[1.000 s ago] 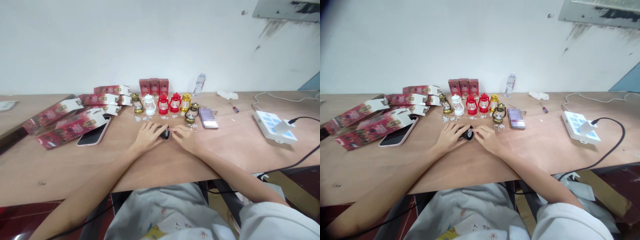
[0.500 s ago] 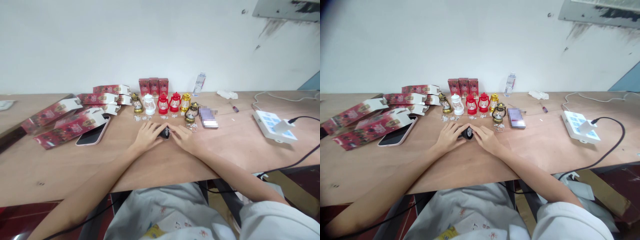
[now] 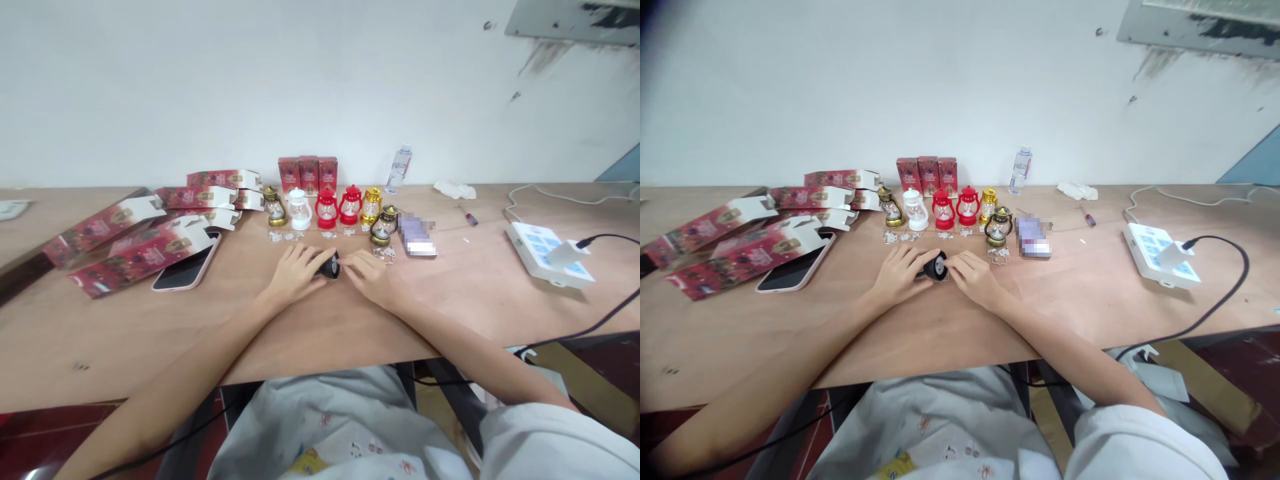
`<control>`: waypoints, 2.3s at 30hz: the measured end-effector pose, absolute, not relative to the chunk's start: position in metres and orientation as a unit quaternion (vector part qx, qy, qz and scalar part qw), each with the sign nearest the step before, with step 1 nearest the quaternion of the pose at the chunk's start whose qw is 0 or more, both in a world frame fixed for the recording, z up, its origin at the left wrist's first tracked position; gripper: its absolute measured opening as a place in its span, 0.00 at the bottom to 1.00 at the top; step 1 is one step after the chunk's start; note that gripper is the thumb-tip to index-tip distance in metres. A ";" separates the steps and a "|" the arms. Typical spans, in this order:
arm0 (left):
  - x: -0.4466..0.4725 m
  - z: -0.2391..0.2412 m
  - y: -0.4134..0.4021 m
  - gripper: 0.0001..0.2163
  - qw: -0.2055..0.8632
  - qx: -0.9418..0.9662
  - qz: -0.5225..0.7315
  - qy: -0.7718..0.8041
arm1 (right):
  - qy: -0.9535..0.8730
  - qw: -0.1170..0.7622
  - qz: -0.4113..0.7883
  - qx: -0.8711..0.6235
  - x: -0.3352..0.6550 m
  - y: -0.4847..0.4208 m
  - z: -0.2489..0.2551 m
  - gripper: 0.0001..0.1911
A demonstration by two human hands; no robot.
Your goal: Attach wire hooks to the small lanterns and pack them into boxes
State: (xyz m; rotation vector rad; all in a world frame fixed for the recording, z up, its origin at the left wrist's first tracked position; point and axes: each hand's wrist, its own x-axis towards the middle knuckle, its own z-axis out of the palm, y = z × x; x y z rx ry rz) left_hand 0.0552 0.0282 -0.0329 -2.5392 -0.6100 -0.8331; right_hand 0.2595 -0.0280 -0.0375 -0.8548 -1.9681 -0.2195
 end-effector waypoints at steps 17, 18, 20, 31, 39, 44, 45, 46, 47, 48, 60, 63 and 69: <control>0.056 -0.036 0.025 0.22 0.171 -0.915 -0.293 -0.219 | -0.815 0.475 -0.049 -0.328 0.262 -0.026 -0.042 0.12; 0.056 -0.036 0.025 0.21 0.178 -0.912 -0.302 -0.216 | -0.816 0.477 -0.047 -0.323 0.262 -0.025 -0.042 0.12; 0.055 -0.034 0.027 0.21 0.189 -0.904 -0.322 -0.208 | -0.816 0.480 -0.037 -0.320 0.261 -0.026 -0.040 0.13; 0.055 -0.032 0.024 0.21 0.185 -0.909 -0.314 -0.204 | -0.787 0.487 -0.029 -0.378 0.260 -0.030 -0.036 0.07; 0.055 -0.033 0.025 0.21 0.233 -0.905 -0.323 -0.150 | -0.812 0.466 -0.041 -0.350 0.262 -0.031 -0.030 0.08; 0.054 -0.034 0.025 0.20 0.242 -0.903 -0.324 -0.143 | -0.816 0.468 -0.003 -0.339 0.262 -0.030 -0.033 0.08; 0.054 -0.034 0.025 0.20 0.246 -0.902 -0.325 -0.143 | -0.814 0.471 0.013 -0.339 0.262 -0.030 -0.034 0.08; 0.054 -0.034 0.025 0.20 0.249 -0.901 -0.326 -0.142 | -0.811 0.475 0.032 -0.340 0.262 -0.029 -0.034 0.09; 0.054 -0.034 0.025 0.20 0.253 -0.899 -0.328 -0.139 | -0.807 0.479 0.055 -0.341 0.263 -0.028 -0.034 0.09; 0.054 -0.034 0.025 0.20 0.257 -0.899 -0.329 -0.133 | -0.803 0.481 0.081 -0.343 0.263 -0.027 -0.034 0.10; 0.045 -0.020 0.035 0.24 0.088 -0.757 -0.512 -0.396 | -0.827 0.378 0.075 -0.410 0.264 -0.022 -0.040 0.10; 0.041 -0.018 0.042 0.23 -0.063 -0.709 -0.537 -0.453 | -0.892 0.236 -0.032 -0.383 0.259 -0.023 -0.044 0.16; 0.043 -0.013 0.052 0.20 -0.261 -0.565 -0.638 -0.453 | -0.915 0.161 -0.164 -0.332 0.256 -0.021 -0.047 0.15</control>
